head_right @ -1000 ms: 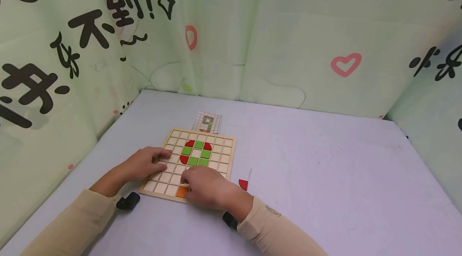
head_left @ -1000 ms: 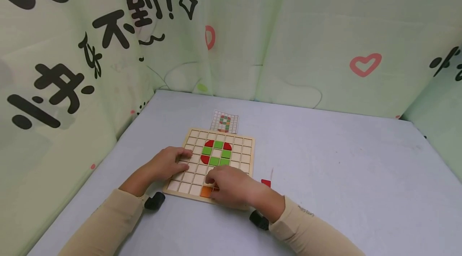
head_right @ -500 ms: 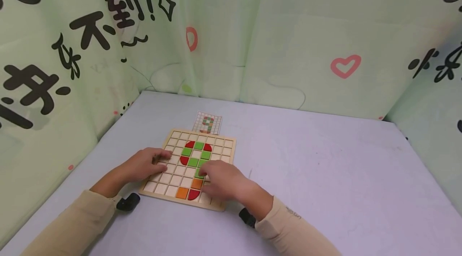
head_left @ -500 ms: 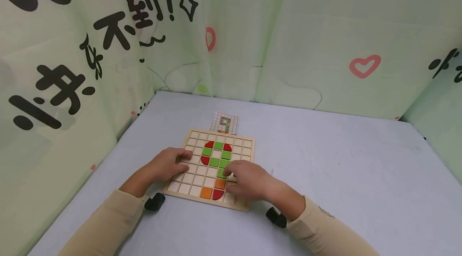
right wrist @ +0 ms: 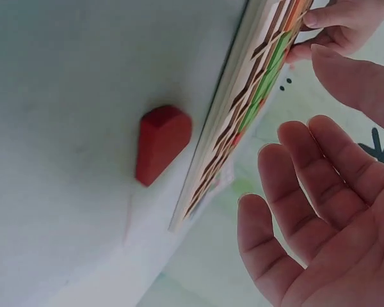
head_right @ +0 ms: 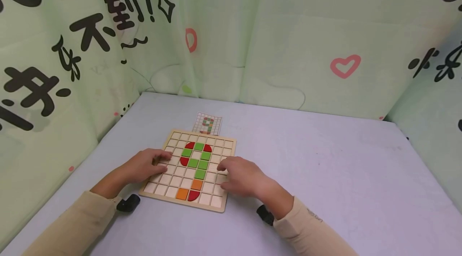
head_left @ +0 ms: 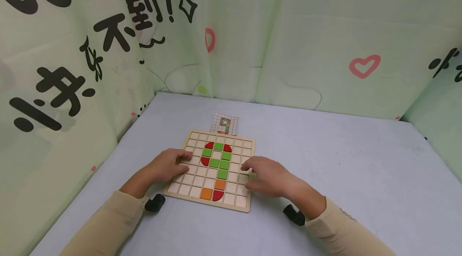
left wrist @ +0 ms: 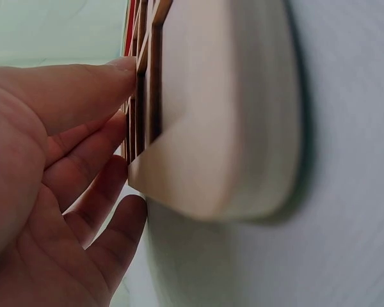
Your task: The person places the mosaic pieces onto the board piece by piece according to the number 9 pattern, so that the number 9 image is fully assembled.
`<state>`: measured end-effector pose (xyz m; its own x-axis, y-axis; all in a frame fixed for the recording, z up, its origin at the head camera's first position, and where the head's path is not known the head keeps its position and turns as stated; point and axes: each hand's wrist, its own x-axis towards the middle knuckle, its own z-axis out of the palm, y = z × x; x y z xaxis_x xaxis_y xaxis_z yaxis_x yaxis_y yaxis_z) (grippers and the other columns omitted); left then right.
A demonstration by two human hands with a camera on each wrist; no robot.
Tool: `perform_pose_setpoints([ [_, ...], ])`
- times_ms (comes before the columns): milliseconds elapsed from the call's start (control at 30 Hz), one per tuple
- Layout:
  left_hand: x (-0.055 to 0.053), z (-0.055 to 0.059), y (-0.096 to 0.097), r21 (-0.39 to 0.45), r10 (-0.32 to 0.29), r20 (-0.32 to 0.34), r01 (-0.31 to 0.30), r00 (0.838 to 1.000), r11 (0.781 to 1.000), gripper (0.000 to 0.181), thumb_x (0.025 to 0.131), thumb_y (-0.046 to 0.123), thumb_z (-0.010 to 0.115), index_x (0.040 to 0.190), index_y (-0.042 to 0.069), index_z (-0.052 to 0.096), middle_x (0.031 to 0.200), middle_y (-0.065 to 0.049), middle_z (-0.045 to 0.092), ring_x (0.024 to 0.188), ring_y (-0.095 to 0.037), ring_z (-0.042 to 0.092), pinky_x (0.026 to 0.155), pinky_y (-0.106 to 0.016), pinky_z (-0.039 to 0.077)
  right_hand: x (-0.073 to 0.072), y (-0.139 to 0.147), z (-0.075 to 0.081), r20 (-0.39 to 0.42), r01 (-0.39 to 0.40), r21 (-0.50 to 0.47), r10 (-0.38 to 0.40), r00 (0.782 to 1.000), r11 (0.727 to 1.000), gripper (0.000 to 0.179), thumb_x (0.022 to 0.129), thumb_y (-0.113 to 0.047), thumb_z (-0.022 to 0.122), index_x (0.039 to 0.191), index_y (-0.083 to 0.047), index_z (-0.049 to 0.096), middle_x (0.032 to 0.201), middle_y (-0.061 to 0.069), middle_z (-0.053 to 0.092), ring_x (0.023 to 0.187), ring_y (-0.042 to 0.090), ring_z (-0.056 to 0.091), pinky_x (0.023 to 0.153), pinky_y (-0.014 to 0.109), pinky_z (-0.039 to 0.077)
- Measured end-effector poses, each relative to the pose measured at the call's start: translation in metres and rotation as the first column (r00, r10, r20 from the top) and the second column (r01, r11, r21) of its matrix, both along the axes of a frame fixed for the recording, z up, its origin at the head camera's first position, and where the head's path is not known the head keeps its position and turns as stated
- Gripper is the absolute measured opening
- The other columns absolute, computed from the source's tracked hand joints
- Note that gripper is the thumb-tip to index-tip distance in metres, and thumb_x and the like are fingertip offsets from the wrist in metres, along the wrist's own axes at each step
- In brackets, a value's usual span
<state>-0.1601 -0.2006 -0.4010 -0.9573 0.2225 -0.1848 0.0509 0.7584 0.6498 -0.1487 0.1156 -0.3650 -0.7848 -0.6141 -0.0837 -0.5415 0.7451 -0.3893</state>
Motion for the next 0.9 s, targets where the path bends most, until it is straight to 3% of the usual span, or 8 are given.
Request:
perform_pose_setpoints([
  [200, 0.001, 0.001, -0.001, -0.004, -0.007, -0.012, 0.007, 1.000, 1.000, 0.037, 0.094, 0.012, 0.070, 0.129, 0.004, 0.065, 0.139, -0.010, 0.059, 0.136, -0.035, 0.044, 0.110, -0.053, 0.036, 0.002, 0.011, -0.001, -0.004, 0.030, 0.040, -0.029, 1.000, 0.999, 0.033, 0.082, -0.013, 0.074, 0.115, -0.009, 0.068, 0.114, 0.001, 0.066, 0.102, 0.021, 0.060, 0.086, 0.040, 0.051],
  [467, 0.000, -0.002, -0.001, -0.012, -0.009, -0.025, 0.009, 1.000, 1.000, 0.038, 0.093, 0.013, 0.070, 0.130, 0.004, 0.065, 0.138, -0.011, 0.059, 0.135, -0.035, 0.045, 0.109, -0.053, 0.037, 0.004, 0.021, -0.005, 0.053, 0.060, 0.108, -0.066, 0.996, 0.992, 0.038, 0.078, -0.011, 0.079, 0.114, -0.010, 0.067, 0.108, -0.003, 0.063, 0.096, 0.017, 0.055, 0.084, 0.039, 0.049],
  [900, 0.000, -0.001, -0.001, -0.007, 0.006, -0.013, -0.006, 1.000, 1.000, 0.039, 0.094, 0.012, 0.070, 0.132, 0.005, 0.064, 0.139, -0.011, 0.058, 0.135, -0.035, 0.044, 0.109, -0.053, 0.037, 0.002, 0.024, -0.006, 0.058, 0.036, 0.105, -0.042, 0.997, 0.994, 0.017, 0.082, -0.007, 0.075, 0.097, -0.012, 0.067, 0.086, -0.007, 0.056, 0.081, 0.016, 0.051, 0.075, 0.037, 0.047],
])
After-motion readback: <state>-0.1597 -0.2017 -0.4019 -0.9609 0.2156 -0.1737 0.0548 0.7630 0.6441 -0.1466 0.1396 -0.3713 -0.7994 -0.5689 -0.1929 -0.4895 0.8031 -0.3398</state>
